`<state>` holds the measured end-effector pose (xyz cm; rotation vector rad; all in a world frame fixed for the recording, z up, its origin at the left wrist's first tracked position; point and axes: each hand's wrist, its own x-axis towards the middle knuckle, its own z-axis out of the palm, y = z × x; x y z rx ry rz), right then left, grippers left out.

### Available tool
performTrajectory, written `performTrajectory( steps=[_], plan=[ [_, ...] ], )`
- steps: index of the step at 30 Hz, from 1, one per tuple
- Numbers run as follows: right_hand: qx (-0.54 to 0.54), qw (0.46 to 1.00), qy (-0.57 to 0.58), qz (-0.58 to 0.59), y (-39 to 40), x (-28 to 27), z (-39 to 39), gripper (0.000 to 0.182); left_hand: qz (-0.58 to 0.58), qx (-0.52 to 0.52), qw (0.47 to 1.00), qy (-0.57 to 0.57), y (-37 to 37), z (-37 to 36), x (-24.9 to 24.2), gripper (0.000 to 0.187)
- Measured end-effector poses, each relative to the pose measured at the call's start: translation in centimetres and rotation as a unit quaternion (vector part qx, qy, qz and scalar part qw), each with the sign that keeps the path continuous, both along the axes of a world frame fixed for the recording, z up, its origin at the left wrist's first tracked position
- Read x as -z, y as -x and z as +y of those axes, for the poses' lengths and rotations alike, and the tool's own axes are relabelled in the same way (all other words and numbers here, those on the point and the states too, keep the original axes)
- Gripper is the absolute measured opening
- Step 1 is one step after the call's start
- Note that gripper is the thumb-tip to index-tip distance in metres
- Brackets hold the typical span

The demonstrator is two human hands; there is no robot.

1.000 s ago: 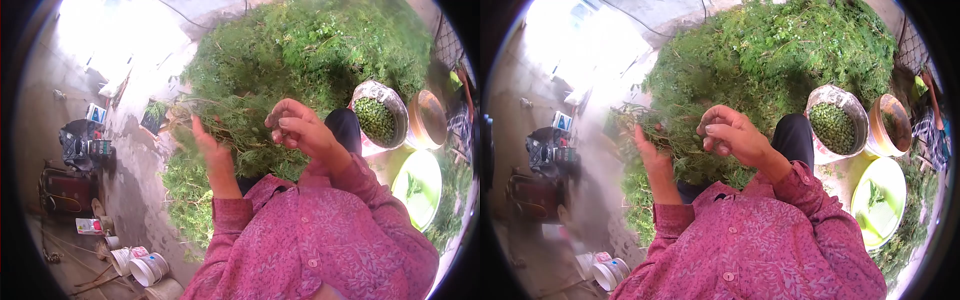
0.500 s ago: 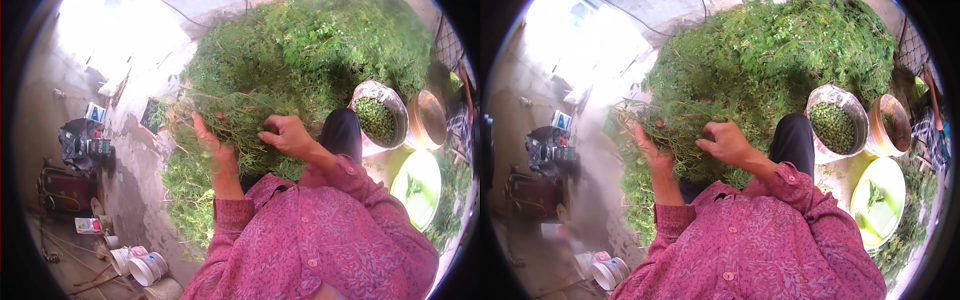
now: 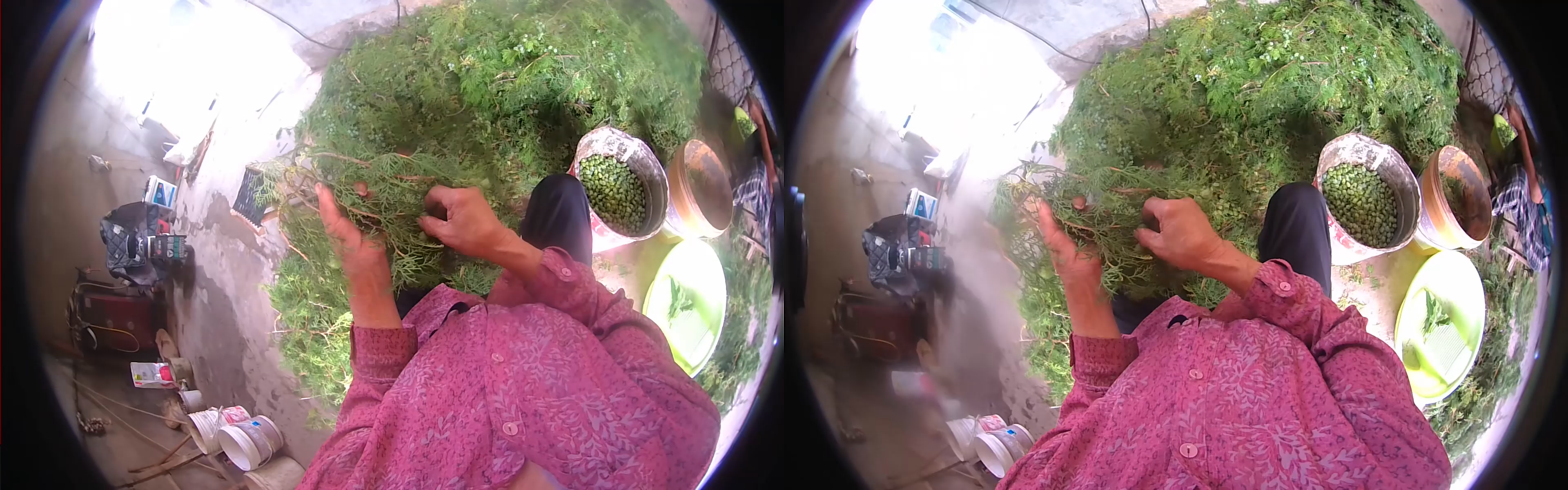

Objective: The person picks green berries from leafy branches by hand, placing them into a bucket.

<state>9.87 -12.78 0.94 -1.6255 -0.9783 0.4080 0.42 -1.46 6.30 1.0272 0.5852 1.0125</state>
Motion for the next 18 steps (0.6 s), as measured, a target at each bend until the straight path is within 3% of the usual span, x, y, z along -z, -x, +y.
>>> performTrajectory(
  steps=[3,4,6,8,9,11,13,15,16,18],
  plan=[
    [0.023,0.999,-0.027,0.007,-0.1,0.4,0.0,0.021,-0.024,0.021,0.996,0.082,0.0,0.2,-0.5,0.038],
    [0.023,0.999,-0.027,0.008,-0.2,0.4,-0.1,0.021,-0.018,0.015,0.998,0.061,0.1,0.5,-0.3,0.037],
    [-0.041,0.991,-0.035,0.123,-0.6,-0.1,-0.6,0.018,-0.011,0.01,0.999,0.04,0.2,0.9,0.3,0.037],
    [-0.068,0.981,-0.041,0.176,-1.0,-0.7,-1.3,0.014,0.043,-0.029,0.995,-0.083,0.2,1.2,0.9,0.04],
    [-0.096,0.968,-0.047,0.228,-1.2,-0.8,-1.5,0.011,0.044,-0.029,0.995,-0.083,0.2,1.1,0.6,0.04],
    [-0.112,0.964,-0.083,0.226,-1.1,-0.5,-1.7,0.011,-0.002,-0.004,0.994,0.105,0.0,0.9,-0.2,0.041],
    [-0.127,0.959,-0.118,0.223,-1.4,-0.4,-2.3,0.011,0.005,0.0,0.996,0.084,0.2,1.4,0.8,0.042],
    [-0.276,0.817,-0.106,0.495,-2.1,-1.0,-3.5,0.01,0.013,0.005,0.998,0.064,0.5,1.9,1.1,0.042],
    [-0.276,0.817,-0.105,0.495,-2.4,-1.2,-4.0,0.01,0.001,-0.019,0.993,0.113,0.6,2.3,0.8,0.042],
    [-0.284,0.74,-0.169,0.586,-2.9,-1.7,-4.8,0.011,-0.011,-0.042,0.986,0.162,0.5,3.1,0.7,0.042]
  ],
)
